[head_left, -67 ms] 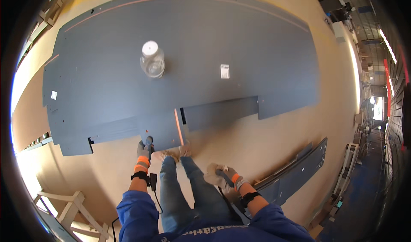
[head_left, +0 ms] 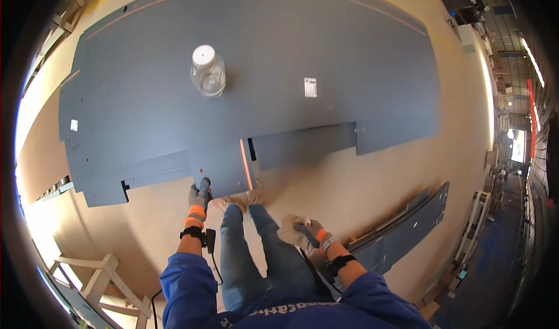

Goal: Wipe down large grey furniture panels with a cloth and liquid cleaner.

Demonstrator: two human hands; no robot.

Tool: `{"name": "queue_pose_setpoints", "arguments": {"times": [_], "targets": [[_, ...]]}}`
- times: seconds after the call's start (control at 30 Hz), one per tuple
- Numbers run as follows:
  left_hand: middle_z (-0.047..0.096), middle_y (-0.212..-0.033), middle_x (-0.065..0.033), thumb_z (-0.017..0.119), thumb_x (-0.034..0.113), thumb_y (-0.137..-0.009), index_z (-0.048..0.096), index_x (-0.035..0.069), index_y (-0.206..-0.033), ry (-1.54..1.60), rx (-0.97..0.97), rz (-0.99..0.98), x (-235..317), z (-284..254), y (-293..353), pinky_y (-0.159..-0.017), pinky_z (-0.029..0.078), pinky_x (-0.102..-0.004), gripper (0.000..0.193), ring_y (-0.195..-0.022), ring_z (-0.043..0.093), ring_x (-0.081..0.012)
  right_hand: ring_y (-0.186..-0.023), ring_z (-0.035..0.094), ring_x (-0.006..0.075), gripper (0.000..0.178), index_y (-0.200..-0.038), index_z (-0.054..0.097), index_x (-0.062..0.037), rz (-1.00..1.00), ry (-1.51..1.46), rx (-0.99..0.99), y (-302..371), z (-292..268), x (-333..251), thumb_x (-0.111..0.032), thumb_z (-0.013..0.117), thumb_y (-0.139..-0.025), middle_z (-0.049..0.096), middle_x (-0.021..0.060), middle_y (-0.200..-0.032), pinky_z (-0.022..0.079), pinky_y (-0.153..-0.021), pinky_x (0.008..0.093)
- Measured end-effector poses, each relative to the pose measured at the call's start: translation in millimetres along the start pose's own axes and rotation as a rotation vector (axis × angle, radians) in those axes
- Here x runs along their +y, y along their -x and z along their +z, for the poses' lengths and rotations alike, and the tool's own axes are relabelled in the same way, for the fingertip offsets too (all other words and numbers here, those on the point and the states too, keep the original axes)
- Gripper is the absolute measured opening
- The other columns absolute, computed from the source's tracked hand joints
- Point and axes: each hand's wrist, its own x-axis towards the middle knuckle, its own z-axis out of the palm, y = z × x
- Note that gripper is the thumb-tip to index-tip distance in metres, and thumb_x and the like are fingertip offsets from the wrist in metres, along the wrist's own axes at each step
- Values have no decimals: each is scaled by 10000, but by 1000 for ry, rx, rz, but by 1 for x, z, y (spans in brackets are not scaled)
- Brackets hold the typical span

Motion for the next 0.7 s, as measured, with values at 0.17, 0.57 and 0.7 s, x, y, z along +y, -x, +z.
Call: {"name": "queue_pose_setpoints", "arguments": {"times": [0.17, 0.57, 0.7], "targets": [[581, -794, -62, 465, 80, -905, 483, 28, -1097, -188, 47, 14, 15, 2, 19, -540, 502, -289, 201, -621, 555, -136, -965, 639, 263, 497, -1108, 642, -27, -33, -10, -62, 15, 11, -28, -403, 673, -785, 674, 176, -1037, 490, -832, 340], [609, -789, -53, 514, 17, -855, 533, 45, -1102, -173, 116, -14, 29, 1, 15, -516, 485, -289, 250, -608, 556, -136, -916, 655, 242, 431, -1101, 650, -63, 5, 6, -47, -4, -8, 11, -379, 658, -808, 682, 151, -1013, 509, -806, 330], [649, -919, -89, 652, 167, -847, 499, 99, -1259, -351, 113, -69, 3, 4, -6, -544, 561, -383, 444, -721, 610, -211, -899, 642, 242, 396, -1127, 636, -86, 4, -7, 50, 2, -26, 40, -367, 613, -850, 671, 127, -1018, 511, -770, 360]]}}
